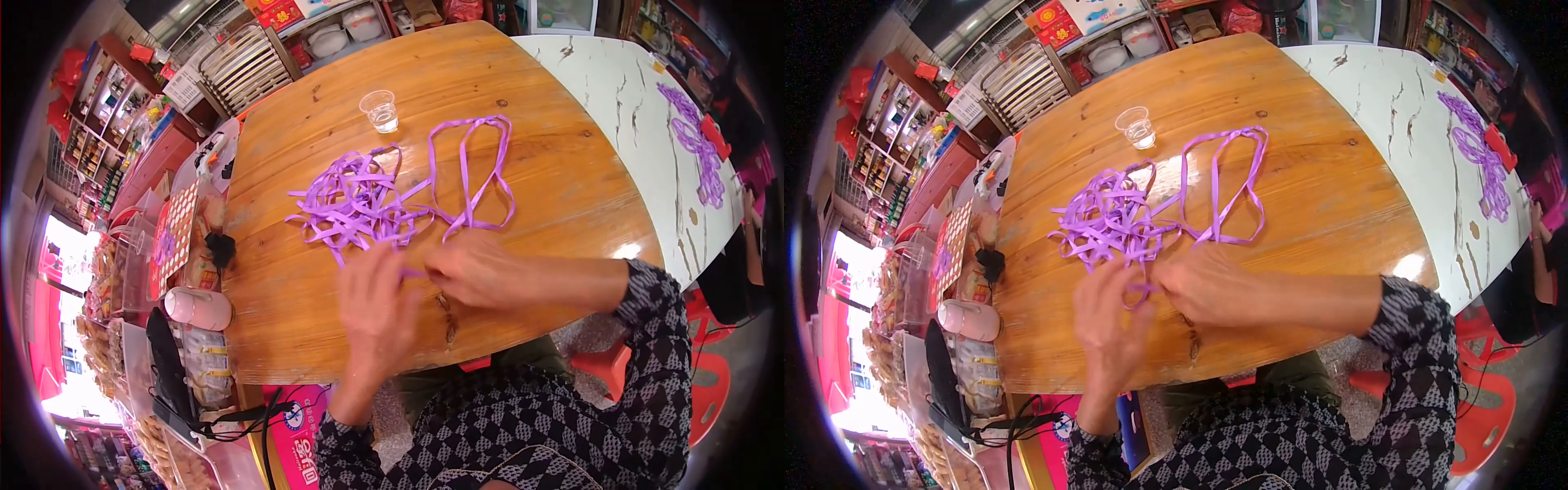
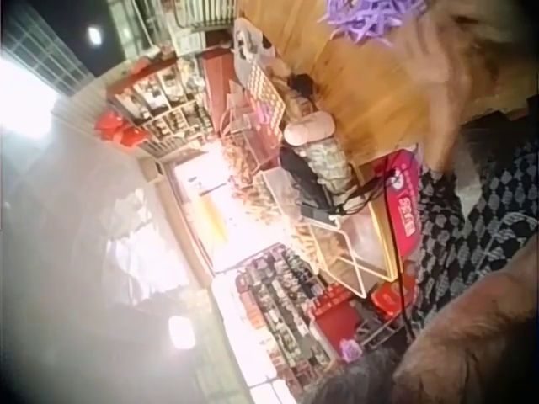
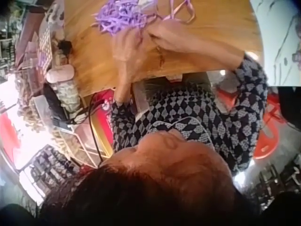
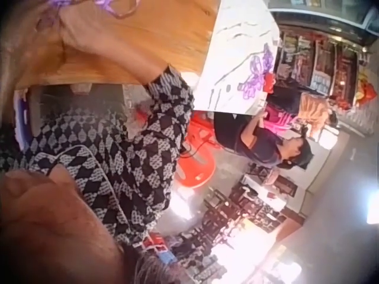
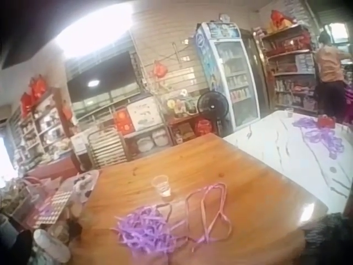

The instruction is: The person ties a series of small knots along the length of a purple ribbon by hand. They repeatedly pull the ribbon through loops to form each knot and stretch the segment taut before moving to the next.

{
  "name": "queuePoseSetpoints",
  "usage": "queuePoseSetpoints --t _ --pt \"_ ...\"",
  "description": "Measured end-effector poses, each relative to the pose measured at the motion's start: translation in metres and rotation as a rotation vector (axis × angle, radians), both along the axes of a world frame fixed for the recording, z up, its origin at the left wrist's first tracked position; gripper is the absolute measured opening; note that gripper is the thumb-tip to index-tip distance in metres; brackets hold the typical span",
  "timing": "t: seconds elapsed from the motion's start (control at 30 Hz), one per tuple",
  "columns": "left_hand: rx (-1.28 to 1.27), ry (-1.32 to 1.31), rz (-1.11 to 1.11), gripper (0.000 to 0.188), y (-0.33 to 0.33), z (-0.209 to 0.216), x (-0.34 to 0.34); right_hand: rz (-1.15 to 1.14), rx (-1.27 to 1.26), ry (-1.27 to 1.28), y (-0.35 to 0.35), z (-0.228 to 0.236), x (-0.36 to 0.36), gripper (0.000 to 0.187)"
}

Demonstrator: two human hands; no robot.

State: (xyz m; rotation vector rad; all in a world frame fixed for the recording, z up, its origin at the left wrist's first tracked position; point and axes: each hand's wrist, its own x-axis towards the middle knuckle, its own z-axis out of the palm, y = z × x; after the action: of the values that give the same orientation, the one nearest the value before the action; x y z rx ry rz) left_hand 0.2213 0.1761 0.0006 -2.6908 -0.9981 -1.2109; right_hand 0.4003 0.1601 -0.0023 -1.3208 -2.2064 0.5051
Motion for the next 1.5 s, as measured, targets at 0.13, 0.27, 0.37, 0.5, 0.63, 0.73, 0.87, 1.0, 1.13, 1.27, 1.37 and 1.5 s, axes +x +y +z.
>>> queuePoseSetpoints --t 0.13,0.27,0.37,0.5,0.63,0.73,0.87,1.0,1.13,1.27,1.37,1.5 --pt "-0.460 -0.082 -0.340 0.033 -0.003 -0.002 0.013 -0.001 0.096 0.044 -0.030 0.000 0.021 0.003" --pt "-1.116 -0.183 -0.356 0.026 -0.007 0.000 0.001 -0.122 0.119 0.212 -0.044 0.003 0.049 0.007" --pt "-1.604 -0.557 -0.523 0.019 -0.006 -0.006 -0.007 -0.155 0.139 0.242 -0.053 -0.005 0.051 0.009" --pt "-1.776 -1.063 -0.854 0.022 -0.008 -0.010 -0.001 -0.214 0.263 0.127 -0.067 -0.026 0.042 0.013" --pt "-1.706 -0.940 -0.636 0.035 -0.021 0.000 0.027 -0.089 0.421 0.075 -0.085 -0.033 0.026 0.020" --pt "-1.510 -0.674 -0.580 0.047 -0.033 -0.013 0.023 -0.071 0.590 0.150 -0.082 -0.005 0.020 0.024" --pt "-1.550 -0.569 -0.502 0.043 -0.044 -0.011 0.028 -0.087 0.470 0.252 -0.065 -0.001 0.025 0.023" --pt "-1.541 -0.607 -0.410 0.029 -0.045 -0.017 0.025 -0.151 0.275 0.493 -0.065 -0.010 0.023 0.018" --pt "-1.380 -0.699 -0.294 0.023 -0.055 -0.017 0.032 -0.349 -0.036 0.821 -0.075 -0.018 0.009 0.012" --pt "-1.121 -0.550 -0.193 0.022 -0.058 -0.023 0.033 -0.400 -0.339 1.236 -0.078 -0.018 0.004 0.012" --pt "-1.068 -0.599 -0.216 0.021 -0.056 -0.029 0.033 -0.363 -0.426 1.286 -0.079 -0.019 0.002 0.014" --pt "-0.950 -0.609 -0.157 0.014 -0.055 -0.036 0.031 -0.404 -0.320 1.245 -0.082 -0.020 -0.002 0.022"
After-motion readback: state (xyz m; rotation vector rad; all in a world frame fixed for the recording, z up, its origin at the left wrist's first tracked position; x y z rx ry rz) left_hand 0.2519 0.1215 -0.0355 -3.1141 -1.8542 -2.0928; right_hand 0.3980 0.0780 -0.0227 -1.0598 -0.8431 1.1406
